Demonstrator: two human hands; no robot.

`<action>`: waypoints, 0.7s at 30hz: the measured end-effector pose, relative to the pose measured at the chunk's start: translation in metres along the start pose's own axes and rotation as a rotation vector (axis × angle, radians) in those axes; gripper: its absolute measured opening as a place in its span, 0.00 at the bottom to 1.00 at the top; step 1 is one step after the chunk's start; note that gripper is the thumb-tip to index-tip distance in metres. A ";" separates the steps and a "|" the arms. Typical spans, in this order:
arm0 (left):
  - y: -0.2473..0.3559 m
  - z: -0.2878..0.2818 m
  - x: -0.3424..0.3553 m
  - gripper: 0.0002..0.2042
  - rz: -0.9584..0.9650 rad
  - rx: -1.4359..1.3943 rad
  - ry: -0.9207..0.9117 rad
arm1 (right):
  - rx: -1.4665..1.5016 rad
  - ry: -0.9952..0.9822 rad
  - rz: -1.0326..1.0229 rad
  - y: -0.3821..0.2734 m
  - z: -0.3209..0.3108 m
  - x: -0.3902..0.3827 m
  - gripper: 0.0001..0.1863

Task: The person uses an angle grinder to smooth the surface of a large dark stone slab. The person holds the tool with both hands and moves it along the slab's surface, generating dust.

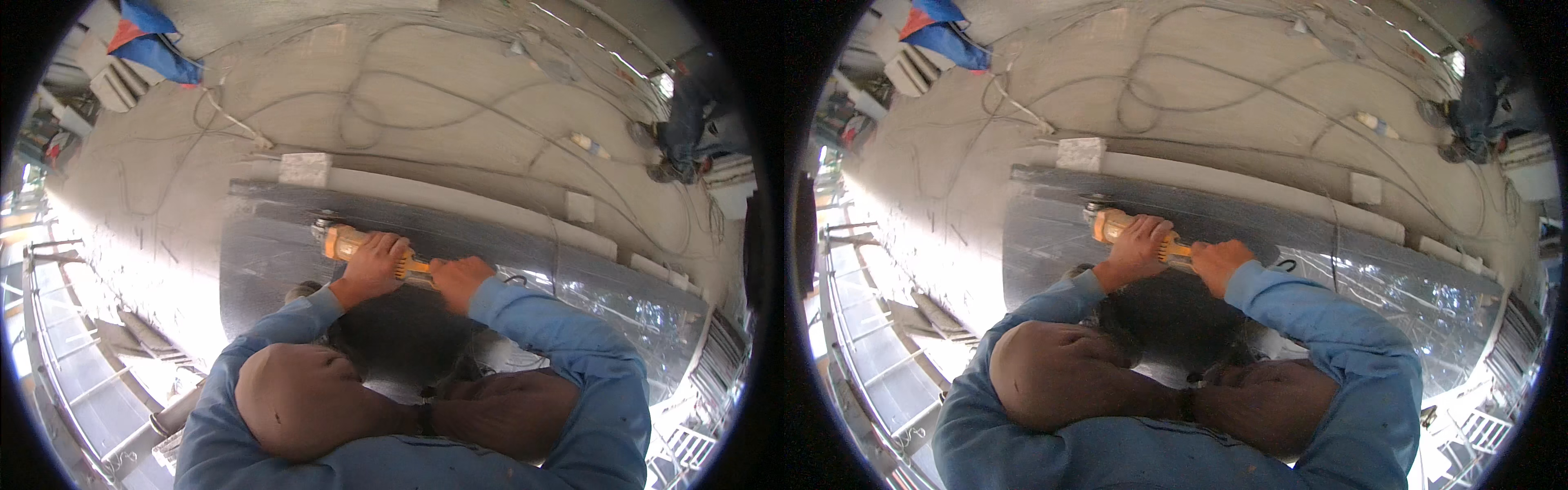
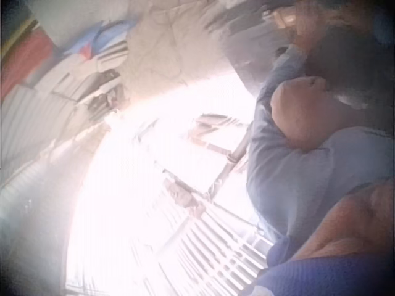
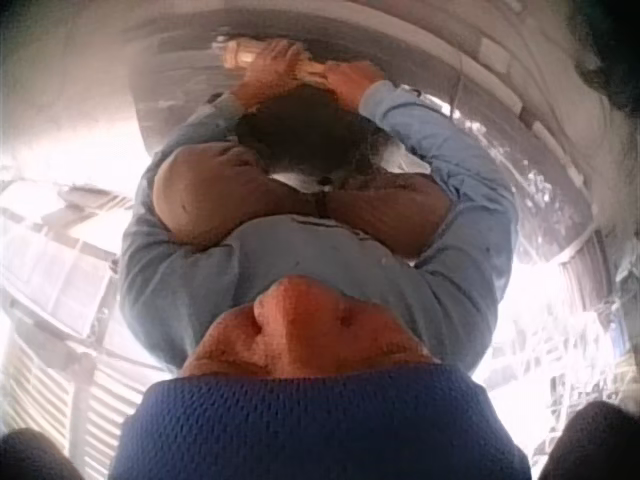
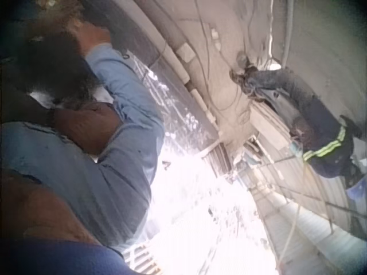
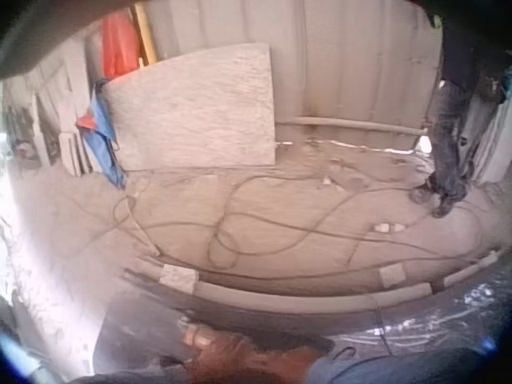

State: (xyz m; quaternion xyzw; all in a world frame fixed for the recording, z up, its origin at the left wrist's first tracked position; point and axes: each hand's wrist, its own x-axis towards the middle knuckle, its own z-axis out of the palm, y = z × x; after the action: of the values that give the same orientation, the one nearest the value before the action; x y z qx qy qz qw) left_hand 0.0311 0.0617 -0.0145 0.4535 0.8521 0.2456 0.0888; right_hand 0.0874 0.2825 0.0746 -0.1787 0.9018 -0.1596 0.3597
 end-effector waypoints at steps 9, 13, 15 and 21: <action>-0.043 0.002 -0.026 0.35 -0.031 0.116 -0.096 | -0.053 -0.064 0.039 -0.022 0.015 0.048 0.14; -0.052 0.003 -0.035 0.33 -0.055 0.091 -0.020 | -0.095 -0.064 0.063 -0.025 0.026 0.064 0.18; -0.052 0.004 -0.033 0.33 -0.077 0.073 -0.010 | -0.093 -0.060 0.042 -0.020 0.027 0.069 0.19; -0.062 -0.009 -0.035 0.32 -0.062 0.071 -0.021 | -0.087 -0.035 0.016 -0.026 0.022 0.079 0.19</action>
State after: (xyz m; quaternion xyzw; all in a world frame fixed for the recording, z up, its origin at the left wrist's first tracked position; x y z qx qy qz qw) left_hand 0.0024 0.0007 -0.0404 0.4324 0.8729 0.2076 0.0890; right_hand 0.0547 0.2214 0.0231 -0.1896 0.9029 -0.1140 0.3685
